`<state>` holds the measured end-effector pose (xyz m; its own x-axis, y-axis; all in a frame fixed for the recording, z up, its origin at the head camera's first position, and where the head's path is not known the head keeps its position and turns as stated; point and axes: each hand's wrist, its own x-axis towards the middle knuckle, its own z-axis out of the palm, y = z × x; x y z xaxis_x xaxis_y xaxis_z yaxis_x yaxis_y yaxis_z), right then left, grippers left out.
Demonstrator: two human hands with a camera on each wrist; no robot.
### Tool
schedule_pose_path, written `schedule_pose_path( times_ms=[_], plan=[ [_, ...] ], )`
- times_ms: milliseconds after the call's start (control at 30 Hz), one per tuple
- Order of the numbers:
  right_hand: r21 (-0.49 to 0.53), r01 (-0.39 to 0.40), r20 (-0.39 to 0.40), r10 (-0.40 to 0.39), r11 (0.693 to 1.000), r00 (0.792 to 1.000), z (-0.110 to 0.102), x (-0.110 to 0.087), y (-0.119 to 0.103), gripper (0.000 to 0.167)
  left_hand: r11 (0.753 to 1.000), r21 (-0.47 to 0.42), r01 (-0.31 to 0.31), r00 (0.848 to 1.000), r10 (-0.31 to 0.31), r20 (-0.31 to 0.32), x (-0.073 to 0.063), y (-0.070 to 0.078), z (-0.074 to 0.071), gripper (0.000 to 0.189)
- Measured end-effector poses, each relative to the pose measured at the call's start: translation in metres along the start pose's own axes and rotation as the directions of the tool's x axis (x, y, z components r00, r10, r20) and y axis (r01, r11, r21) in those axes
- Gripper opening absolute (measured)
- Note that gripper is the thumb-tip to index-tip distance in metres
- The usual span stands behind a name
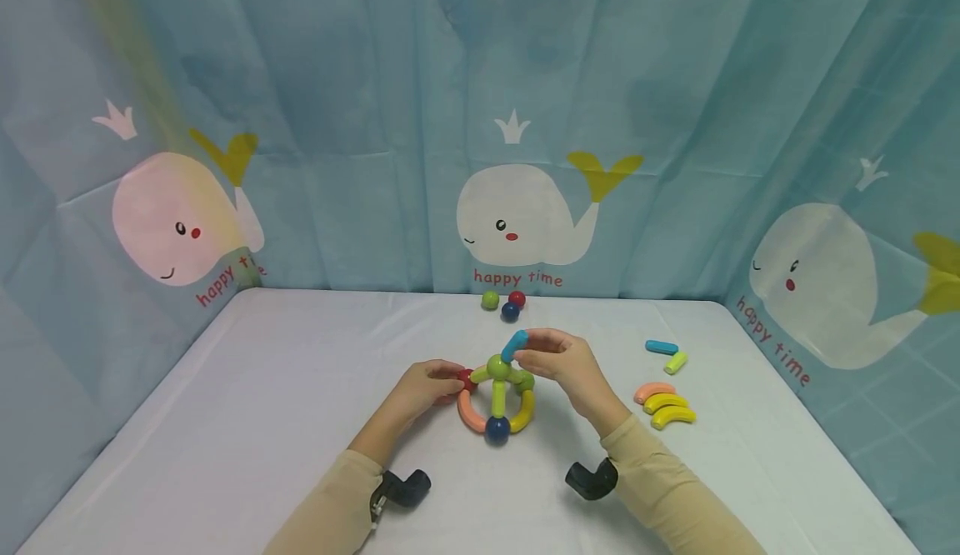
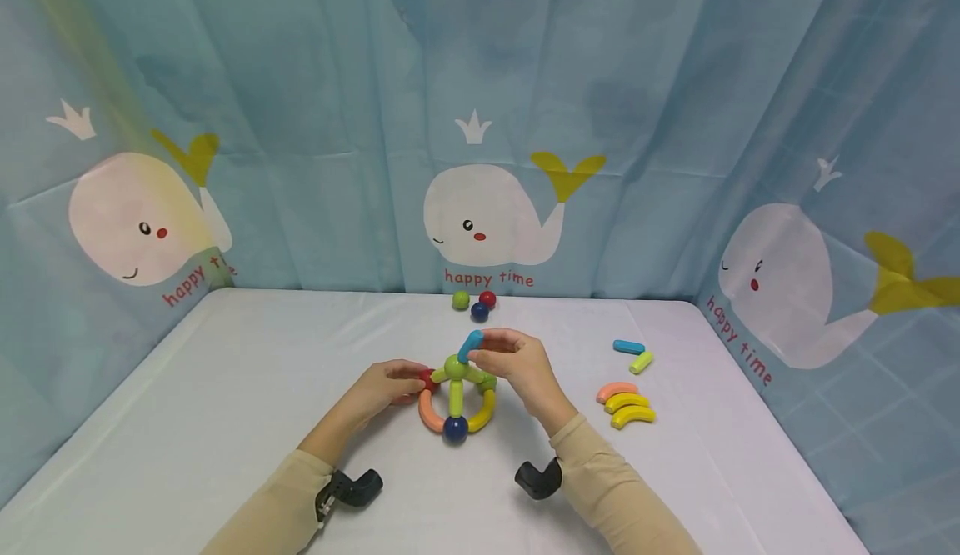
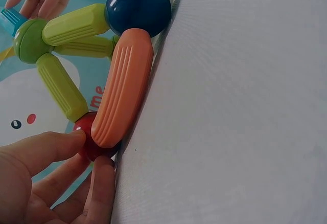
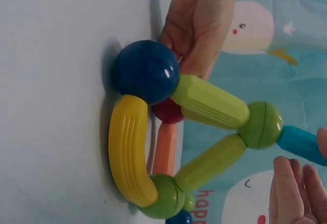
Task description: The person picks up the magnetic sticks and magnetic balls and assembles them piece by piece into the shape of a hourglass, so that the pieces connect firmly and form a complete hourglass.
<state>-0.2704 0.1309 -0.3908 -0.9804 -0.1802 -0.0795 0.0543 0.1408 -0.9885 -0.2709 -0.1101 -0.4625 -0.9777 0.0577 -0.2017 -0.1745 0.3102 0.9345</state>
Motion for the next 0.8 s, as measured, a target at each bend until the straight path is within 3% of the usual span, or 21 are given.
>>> schedule_pose_path(
  times_ms=[167,433,800],
  plan=[
    [-0.012,0.004,0.0,-0.004,1.0,1.0,-0.021,-0.002,0.001,0.046,1.0,0.011,0.004,1.0,-0.004,-0.005,0.001,-0.001,0.0,0.031],
    [-0.02,-0.007,-0.107,0.005,1.0,0.994,-0.065,-0.005,-0.002,0.053,1.0,0.019,0.017,1.0,-0.017,-0.016,0.0,0.001,0.0,0.03],
    [-0.096,-0.012,-0.157,-0.004,0.995,0.988,-0.114,-0.012,0.004,0.062,1.0,0.008,0.014,1.0,-0.014,-0.01,0.0,0.0,0.0,0.03]
  ],
)
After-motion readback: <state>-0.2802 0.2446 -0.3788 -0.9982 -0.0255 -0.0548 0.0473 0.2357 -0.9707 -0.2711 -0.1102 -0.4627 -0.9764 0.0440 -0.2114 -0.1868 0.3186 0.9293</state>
